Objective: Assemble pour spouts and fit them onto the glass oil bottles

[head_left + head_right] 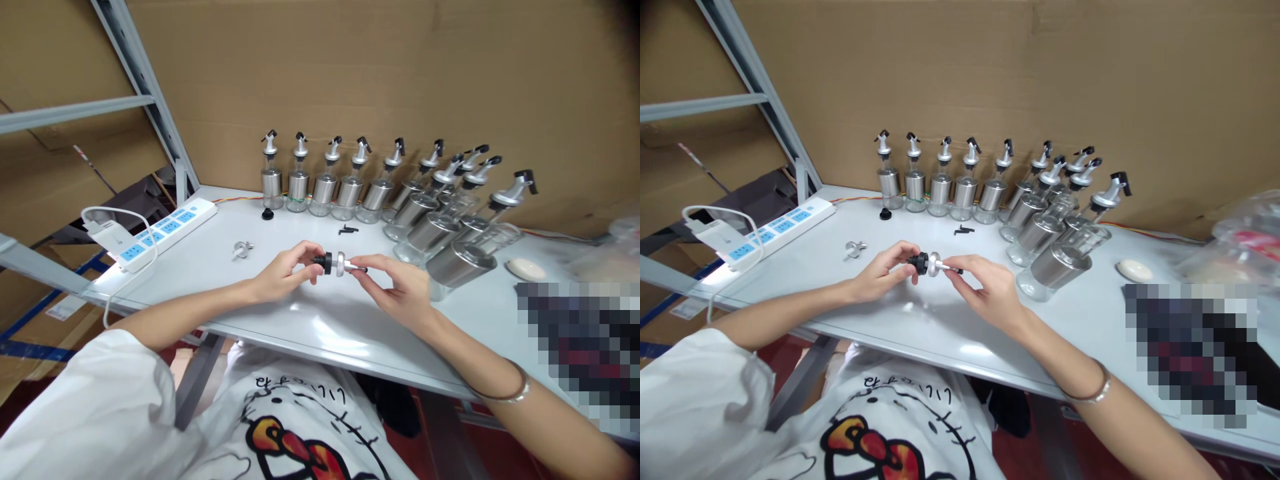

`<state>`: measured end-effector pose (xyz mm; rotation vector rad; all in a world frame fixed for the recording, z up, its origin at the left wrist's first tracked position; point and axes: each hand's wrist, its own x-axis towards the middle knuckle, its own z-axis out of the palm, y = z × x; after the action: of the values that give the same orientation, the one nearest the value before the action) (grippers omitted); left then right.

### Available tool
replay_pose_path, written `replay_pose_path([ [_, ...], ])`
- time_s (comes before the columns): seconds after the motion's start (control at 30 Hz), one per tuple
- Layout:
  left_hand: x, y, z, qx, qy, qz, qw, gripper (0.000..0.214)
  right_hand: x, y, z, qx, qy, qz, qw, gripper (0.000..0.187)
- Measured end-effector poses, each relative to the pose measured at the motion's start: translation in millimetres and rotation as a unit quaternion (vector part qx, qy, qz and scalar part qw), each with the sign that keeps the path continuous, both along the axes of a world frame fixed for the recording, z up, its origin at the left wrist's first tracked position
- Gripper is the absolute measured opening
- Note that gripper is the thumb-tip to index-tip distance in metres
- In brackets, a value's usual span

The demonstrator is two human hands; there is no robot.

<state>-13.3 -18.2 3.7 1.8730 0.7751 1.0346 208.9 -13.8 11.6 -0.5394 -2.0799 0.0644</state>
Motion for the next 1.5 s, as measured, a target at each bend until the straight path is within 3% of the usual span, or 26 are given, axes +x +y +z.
replay_pose_path([
  [0.4,-3,2,-0.2,0.115,0.035,0.023,0.993,0.024,-2,2,-2.6,0.018,0.027,0.041,0.999,0.021],
  [0.63,-6,5,1.1,0.162,0.060,0.050,0.984,0.015,1,5,-5.5,0.060,-0.037,0.065,0.995,0.022],
  [0.8,-7,8,-1.7,0.179,0.040,0.044,0.982,0.015,2,5,-8.8,0.026,-0.036,0.061,0.997,0.016],
  [0.9,-8,9,-3.9,0.202,0.032,0.033,0.978,0.013,0,4,-10.4,-0.047,-0.001,0.070,0.996,0.011],
  [0.97,-7,9,-4.3,0.229,0.020,0.029,0.973,0.011,-1,4,-9.7,-0.157,0.042,0.092,0.982,0.006],
  [1.07,-6,7,-3.5,0.282,0.004,0.029,0.959,0.011,-4,2,-5.7,-0.374,0.107,0.153,0.909,0.011],
  [1.13,-6,6,-2.7,0.308,0.006,0.025,0.951,0.013,-6,1,-3.0,-0.456,0.126,0.182,0.862,0.016],
  [1.17,-6,6,-2.4,0.315,0.011,0.023,0.949,0.013,-6,1,-2.3,-0.468,0.133,0.186,0.854,0.017],
  [1.23,-6,5,-2.2,0.314,0.026,0.027,0.949,0.014,-7,0,-2.5,-0.455,0.139,0.177,0.862,0.017],
  [1.3,-5,3,-2.4,0.305,0.038,0.041,0.951,0.013,-8,0,-4.3,-0.402,0.131,0.153,0.893,0.015],
  [1.43,-3,0,-3.3,0.268,0.037,0.058,0.961,0.013,-6,-2,-7.0,-0.193,0.062,0.094,0.975,0.004],
  [1.5,-3,-2,-3.9,0.237,0.032,0.061,0.969,0.014,-4,-3,-6.6,-0.072,0.004,0.078,0.994,0.008],
])
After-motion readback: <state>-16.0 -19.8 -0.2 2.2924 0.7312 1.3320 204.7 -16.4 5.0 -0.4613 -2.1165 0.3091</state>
